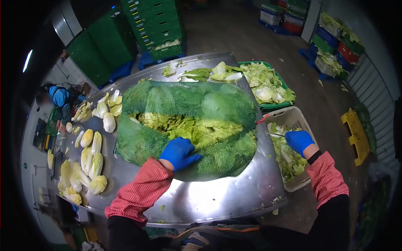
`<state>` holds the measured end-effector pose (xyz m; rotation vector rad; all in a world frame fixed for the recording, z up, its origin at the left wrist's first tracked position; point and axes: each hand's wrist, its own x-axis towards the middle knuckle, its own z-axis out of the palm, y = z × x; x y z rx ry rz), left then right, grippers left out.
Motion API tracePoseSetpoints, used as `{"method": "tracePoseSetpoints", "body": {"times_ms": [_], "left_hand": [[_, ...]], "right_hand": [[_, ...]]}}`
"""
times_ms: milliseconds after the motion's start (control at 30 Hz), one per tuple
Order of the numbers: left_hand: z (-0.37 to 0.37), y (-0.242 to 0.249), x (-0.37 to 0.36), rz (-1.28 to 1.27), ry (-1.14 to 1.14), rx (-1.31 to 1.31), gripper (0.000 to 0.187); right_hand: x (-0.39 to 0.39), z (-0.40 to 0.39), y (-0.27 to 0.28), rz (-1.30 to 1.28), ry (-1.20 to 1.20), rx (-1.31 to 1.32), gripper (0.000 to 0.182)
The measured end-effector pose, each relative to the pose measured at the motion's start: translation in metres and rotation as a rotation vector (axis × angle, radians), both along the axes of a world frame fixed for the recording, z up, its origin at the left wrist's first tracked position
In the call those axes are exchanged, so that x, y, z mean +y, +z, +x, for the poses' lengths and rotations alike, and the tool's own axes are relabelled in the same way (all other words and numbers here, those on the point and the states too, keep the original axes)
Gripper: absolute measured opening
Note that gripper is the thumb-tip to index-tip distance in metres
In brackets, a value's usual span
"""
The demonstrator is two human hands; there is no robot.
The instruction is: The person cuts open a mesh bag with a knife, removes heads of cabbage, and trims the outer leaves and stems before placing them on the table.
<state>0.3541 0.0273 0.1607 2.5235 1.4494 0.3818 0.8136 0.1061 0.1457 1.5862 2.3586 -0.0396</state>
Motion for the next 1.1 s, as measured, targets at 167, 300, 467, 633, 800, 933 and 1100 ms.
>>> {"method": "tracePoseSetpoints", "body": {"times_ms": [167,300,467,633,800,933,1100], "left_hand": [[0.017,-0.013,0.004,0.023,0.038,-0.103,0.035],[0.033,-0.012,-0.001,0.033,0.094,-0.068,0.034],[0.033,-0.011,-0.023,0.067,0.16,0.025,0.033],[0.045,-0.014,-0.031,0.188,0.152,-0.042,0.032],[0.029,-0.013,-0.053,0.172,0.13,-0.031,0.027],[-0.002,-0.01,-0.113,0.205,0.108,-0.136,0.021],[-0.039,-0.021,-0.202,0.183,0.169,-0.235,0.018]], "right_hand": [[-0.009,-0.02,-0.013,0.233,0.058,0.348,0.016],[0.015,-0.077,-0.041,0.341,0.196,0.281,0.013],[0.016,-0.061,-0.055,0.277,0.127,0.197,0.012],[0.015,-0.09,-0.08,0.276,0.077,0.195,0.011],[0.005,-0.068,-0.105,0.285,0.089,0.269,0.012],[-0.054,0.006,-0.095,0.213,-0.241,0.277,0.018],[-0.12,0.003,-0.103,0.123,-0.306,0.258,0.02]]}}
